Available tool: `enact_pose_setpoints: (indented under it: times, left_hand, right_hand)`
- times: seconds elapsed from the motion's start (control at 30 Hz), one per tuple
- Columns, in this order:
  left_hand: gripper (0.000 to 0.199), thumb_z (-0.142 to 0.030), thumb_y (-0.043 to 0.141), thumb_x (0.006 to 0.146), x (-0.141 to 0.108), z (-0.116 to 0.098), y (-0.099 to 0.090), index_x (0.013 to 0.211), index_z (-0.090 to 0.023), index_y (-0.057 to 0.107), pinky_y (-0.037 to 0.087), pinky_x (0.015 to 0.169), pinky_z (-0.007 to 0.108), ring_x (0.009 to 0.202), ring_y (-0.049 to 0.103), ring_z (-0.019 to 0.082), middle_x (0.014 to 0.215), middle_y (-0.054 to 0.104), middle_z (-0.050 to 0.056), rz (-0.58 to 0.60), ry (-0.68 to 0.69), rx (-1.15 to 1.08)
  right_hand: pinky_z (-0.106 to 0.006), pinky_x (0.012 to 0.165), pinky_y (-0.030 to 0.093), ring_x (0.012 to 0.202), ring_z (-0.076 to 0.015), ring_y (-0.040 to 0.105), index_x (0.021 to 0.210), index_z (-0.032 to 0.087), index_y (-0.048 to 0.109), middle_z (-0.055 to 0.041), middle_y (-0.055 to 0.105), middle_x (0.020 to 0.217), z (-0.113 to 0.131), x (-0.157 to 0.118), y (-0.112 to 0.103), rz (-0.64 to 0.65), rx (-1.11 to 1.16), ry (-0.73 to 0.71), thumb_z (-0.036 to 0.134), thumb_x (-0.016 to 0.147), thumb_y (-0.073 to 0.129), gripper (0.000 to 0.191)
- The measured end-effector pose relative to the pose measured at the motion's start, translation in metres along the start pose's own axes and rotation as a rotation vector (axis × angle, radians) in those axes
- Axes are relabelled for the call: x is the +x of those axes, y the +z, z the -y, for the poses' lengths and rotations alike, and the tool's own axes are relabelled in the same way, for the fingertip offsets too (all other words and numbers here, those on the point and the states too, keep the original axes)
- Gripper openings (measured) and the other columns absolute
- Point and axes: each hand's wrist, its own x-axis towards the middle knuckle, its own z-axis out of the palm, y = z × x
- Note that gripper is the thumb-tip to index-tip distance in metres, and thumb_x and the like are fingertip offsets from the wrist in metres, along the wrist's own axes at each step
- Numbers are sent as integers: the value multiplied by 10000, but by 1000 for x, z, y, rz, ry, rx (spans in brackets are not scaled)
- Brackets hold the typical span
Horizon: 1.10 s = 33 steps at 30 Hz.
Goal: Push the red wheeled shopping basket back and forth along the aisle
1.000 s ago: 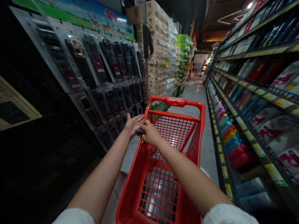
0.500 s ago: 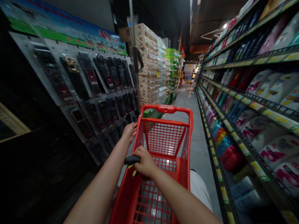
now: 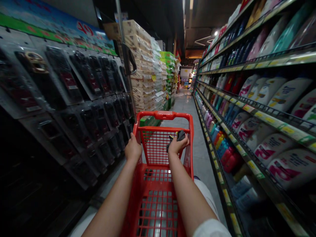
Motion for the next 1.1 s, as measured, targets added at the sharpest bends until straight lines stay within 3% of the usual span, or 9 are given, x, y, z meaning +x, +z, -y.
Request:
enact_pose_setpoints:
  times: [0.2, 0.37, 0.5, 0.6, 0.67, 0.77, 0.83, 0.9, 1.1]
  left_hand:
    - [609, -23, 318, 879, -7, 0, 7, 1487, -17, 337, 532, 847, 347, 1060, 673, 276, 1251, 634, 224, -63, 9, 31]
    - [605, -34, 337, 880, -6, -3, 11, 1485, -20, 343, 536, 843, 346, 1076, 669, 277, 1238, 638, 232, -89, -5, 16]
    - [590, -94, 364, 903, -6, -6, 7, 1491, -42, 345, 545, 794, 365, 1040, 681, 301, 1215, 650, 228, -66, -14, 18]
    - [582, -134, 376, 919, -7, -6, 4, 1493, -50, 346, 543, 790, 375, 1039, 681, 312, 1222, 648, 230, -56, -15, 20]
    - [593, -102, 362, 905, -8, -6, 3, 1497, -58, 347, 540, 800, 375, 1043, 679, 310, 1232, 646, 224, -57, -21, 23]
    - [607, -80, 345, 894, -10, -6, 3, 1501, -62, 346, 538, 809, 385, 1042, 679, 317, 1225, 651, 218, -64, -26, 20]
    - [605, -86, 344, 899, -10, -5, 4, 1503, -64, 344, 537, 820, 391, 1045, 679, 320, 1216, 657, 218, -64, -32, 9]
    - [600, -90, 349, 903, -10, -5, 3, 1502, -68, 350, 535, 832, 389, 1049, 679, 316, 1223, 657, 218, -63, -39, -4]
    - [588, -111, 392, 907, -9, -3, 2, 1495, -95, 376, 535, 838, 370, 1045, 685, 298, 1245, 657, 208, -64, -66, -26]
  right_hand:
    - [-567, 1132, 259, 1402, -362, 292, 1478, 129, 307, -221, 317, 1502, -24, -29, 25, 69, -201, -239, 246, 777, 613, 774]
    - [-571, 1087, 299, 1384, -384, 278, 1551, 135, 184, -233, 244, 1519, -25, -75, 49, 151, -258, -322, 156, 807, 526, 819]
    - [-489, 969, 433, 1236, -317, 409, 1467, 323, 421, -112, 293, 1541, -30, -96, 49, 598, -342, -653, 73, 808, 499, 710]
    - [-452, 947, 453, 1169, -270, 433, 1357, 455, 524, 12, 384, 1520, -42, -82, 31, 864, -387, -860, -3, 769, 472, 747]
    - [-483, 995, 418, 1203, -282, 412, 1390, 400, 507, -20, 390, 1513, -52, -60, 17, 711, -401, -754, -21, 747, 443, 771]
    - [-534, 1055, 352, 1272, -318, 386, 1458, 241, 433, -146, 333, 1484, -62, -27, 5, 237, -334, -420, 20, 754, 427, 738]
    - [-526, 1067, 348, 1285, -321, 394, 1463, 183, 396, -186, 335, 1412, -61, -21, 8, 60, -256, -307, 63, 772, 436, 703]
    - [-485, 1056, 379, 1268, -302, 419, 1440, 170, 397, -184, 358, 1341, -52, -29, 18, 90, -190, -316, 88, 785, 448, 662]
    - [-389, 1061, 398, 1250, -261, 407, 1310, 176, 542, -144, 377, 1355, -4, -82, 48, 685, -174, -607, 52, 746, 530, 577]
